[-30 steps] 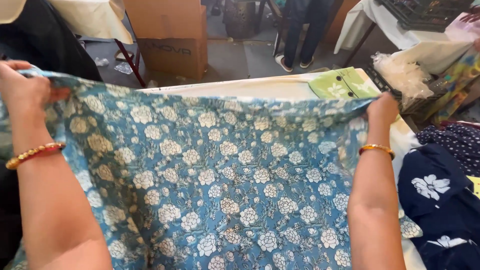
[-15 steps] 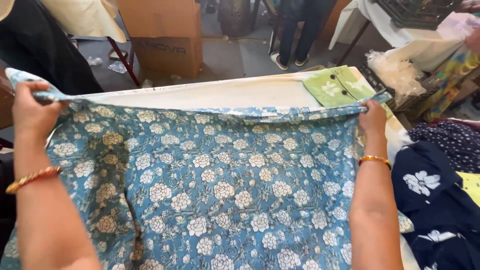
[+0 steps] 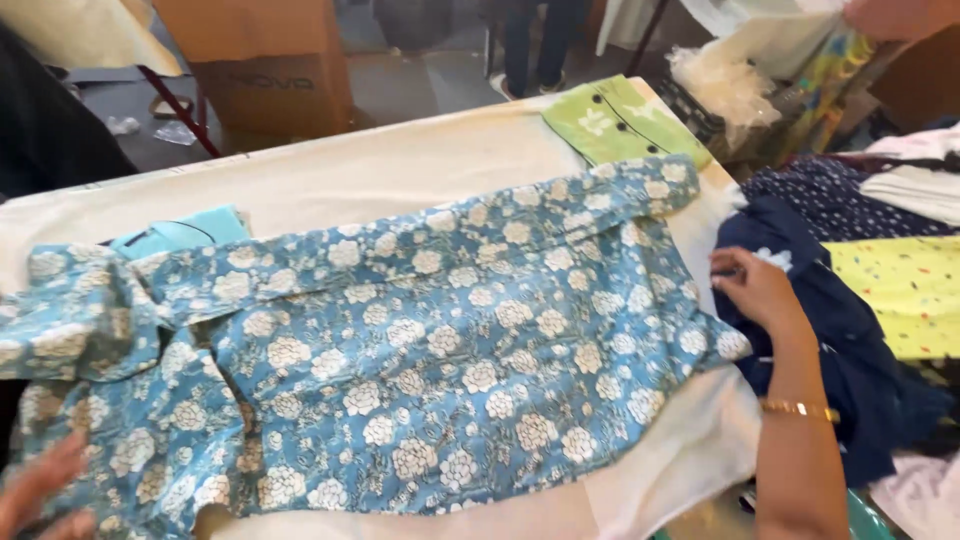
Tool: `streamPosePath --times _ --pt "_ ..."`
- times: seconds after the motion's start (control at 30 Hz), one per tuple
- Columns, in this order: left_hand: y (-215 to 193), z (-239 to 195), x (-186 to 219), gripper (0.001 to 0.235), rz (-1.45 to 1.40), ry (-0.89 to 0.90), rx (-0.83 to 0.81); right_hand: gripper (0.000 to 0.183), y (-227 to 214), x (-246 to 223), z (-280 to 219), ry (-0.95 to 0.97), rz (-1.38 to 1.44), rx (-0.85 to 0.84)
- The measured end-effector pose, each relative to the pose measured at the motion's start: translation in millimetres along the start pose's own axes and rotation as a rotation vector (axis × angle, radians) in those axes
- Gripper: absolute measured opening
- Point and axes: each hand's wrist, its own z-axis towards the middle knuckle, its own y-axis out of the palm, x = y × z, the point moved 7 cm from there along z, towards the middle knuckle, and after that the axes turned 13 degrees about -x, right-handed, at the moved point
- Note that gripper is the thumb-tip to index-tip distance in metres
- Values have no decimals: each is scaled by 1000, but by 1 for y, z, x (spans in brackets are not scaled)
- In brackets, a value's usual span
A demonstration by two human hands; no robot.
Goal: The person folds a light blue polka-dotted garment and a blue floral garment on a white table. They smooth the fabric, fold the sides inward, and then fold the items into compact rectangles, placing them on the table.
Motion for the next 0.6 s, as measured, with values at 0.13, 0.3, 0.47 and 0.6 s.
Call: streamPosePath --times 0.13,0.3,0.47,0.6 --pt "47 3 2 92 175 -36 -176 50 20 -11 -89 -5 41 -98" --pt "70 -27 -16 91 785 -277 -120 81 53 -47 -110 -211 -401 0" --pt "73 -82 -31 80 1171 -466 -62 33 45 -8 -90 -217 -288 277" --pt "66 -113 16 39 920 -272 327 27 -4 48 -101 -141 328 593"
